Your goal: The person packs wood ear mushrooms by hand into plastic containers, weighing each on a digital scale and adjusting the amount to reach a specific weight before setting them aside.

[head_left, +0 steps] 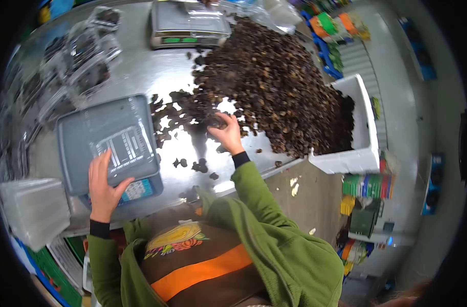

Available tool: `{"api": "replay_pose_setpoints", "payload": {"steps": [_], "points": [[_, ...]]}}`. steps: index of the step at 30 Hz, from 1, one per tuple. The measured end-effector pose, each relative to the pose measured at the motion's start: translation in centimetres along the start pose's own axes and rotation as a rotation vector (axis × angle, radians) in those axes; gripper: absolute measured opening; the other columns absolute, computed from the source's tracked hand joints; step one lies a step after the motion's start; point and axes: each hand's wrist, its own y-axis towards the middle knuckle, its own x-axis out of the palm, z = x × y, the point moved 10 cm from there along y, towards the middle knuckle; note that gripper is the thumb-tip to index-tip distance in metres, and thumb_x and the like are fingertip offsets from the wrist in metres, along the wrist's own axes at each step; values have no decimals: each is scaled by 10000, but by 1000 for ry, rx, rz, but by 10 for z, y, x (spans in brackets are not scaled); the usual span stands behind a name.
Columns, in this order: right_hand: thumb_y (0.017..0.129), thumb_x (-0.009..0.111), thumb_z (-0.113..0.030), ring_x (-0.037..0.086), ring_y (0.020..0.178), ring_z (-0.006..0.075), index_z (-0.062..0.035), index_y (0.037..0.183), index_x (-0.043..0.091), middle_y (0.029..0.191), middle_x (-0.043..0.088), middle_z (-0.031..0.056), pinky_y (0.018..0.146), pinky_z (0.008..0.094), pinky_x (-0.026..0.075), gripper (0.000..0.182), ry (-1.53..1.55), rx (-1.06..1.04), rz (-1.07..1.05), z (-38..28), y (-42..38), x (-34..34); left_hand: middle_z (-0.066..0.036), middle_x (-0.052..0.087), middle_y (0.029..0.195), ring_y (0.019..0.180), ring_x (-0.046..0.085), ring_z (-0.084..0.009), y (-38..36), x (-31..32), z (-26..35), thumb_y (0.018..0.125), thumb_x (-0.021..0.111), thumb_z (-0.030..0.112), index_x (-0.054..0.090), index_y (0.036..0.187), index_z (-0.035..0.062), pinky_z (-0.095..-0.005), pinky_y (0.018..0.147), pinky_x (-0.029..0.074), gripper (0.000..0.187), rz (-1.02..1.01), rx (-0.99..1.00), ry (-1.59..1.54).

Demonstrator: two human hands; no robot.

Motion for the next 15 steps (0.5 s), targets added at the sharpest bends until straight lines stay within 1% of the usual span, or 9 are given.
{"api": "replay_pose_setpoints", "payload": {"steps": [1, 3, 4, 5, 6, 9, 11, 13, 15], "points": [[620, 834, -204, 601, 1030, 341, -96, 1152, 678, 1116, 541, 180, 930, 391, 497, 565, 206, -7, -77, -30, -3, 8, -178, 557, 1245, 1153, 515, -377, 1, -5, -4, 668, 868, 290, 496, 1365, 18, -453, 993, 409, 836, 8, -23, 23], [614, 842, -210, 591, 1084, 332, -106, 1145, 679, 1160, 533, 168, 937, 387, 495, 566, 474, -170, -220, -89, -10, 34, -204, 417, 1432, 1304, 412, -402, 9, -19, -9, 545, 925, 367, 327, 1485, 35, -467, 1093, 352, 1162, 106, -41, -19], [622, 845, -186, 595, 1090, 296, -100, 1162, 670, 1184, 528, 154, 945, 367, 501, 574, 382, -320, -229, -138, -18, 34, -204, 417, 1432, 1304, 412, -402, 16, -18, -10, 545, 925, 367, 327, 1485, 35, -467, 1093, 352, 1162, 114, -44, -14], [630, 847, -161, 600, 1096, 260, -94, 1179, 662, 1209, 523, 139, 952, 347, 508, 583, 287, -466, -233, -188, -29, 35, -197, 351, 1485, 1347, 366, -396, 23, -19, -7, 514, 934, 391, 263, 1508, 41, -471, 1118, 326, 1250, 136, -6, -41], [604, 846, -173, 596, 1100, 293, -112, 1174, 666, 1229, 511, 148, 947, 375, 511, 600, 278, -517, -277, -216, -37, 48, -190, 284, 1538, 1391, 320, -390, 29, -20, -3, 483, 944, 414, 198, 1532, 48, -476, 1144, 301, 1338, 159, 34, -68], [545, 835, -219, 555, 1127, 395, -156, 1183, 662, 1292, 474, 163, 933, 459, 508, 663, 197, -619, -380, -272, -57, 97, -204, 263, 1545, 1420, 276, -396, 45, -13, 2, 460, 952, 419, 165, 1537, 55, -481, 1159, 285, 1383, 142, 61, -148], [566, 833, -242, 516, 1160, 421, -147, 1208, 646, 1329, 457, 155, 933, 471, 502, 675, 37, -646, -466, -289, -69, 130, -201, 292, 1530, 1413, 298, -387, 45, -8, -5, 460, 956, 402, 202, 1529, 60, -476, 1154, 301, 1352, 161, 46, -172], [594, 841, -252, 492, 1189, 422, -132, 1234, 629, 1329, 458, 150, 945, 477, 491, 685, 36, -651, -498, -288, -72, 150, -196, 327, 1512, 1397, 334, -374, 40, 12, -35, 483, 956, 356, 240, 1520, 68, -462, 1143, 327, 1293, 59, -133, -202], [656, 836, -257, 498, 1189, 405, -109, 1231, 631, 1337, 457, 147, 956, 469, 485, 628, 218, -616, -391, -282, -65, 148, -193, 365, 1484, 1371, 372, -373, 36, 12, -45, 499, 952, 325, 282, 1505, 71, -459, 1126, 353, 1235, 107, -139, -184]]}}
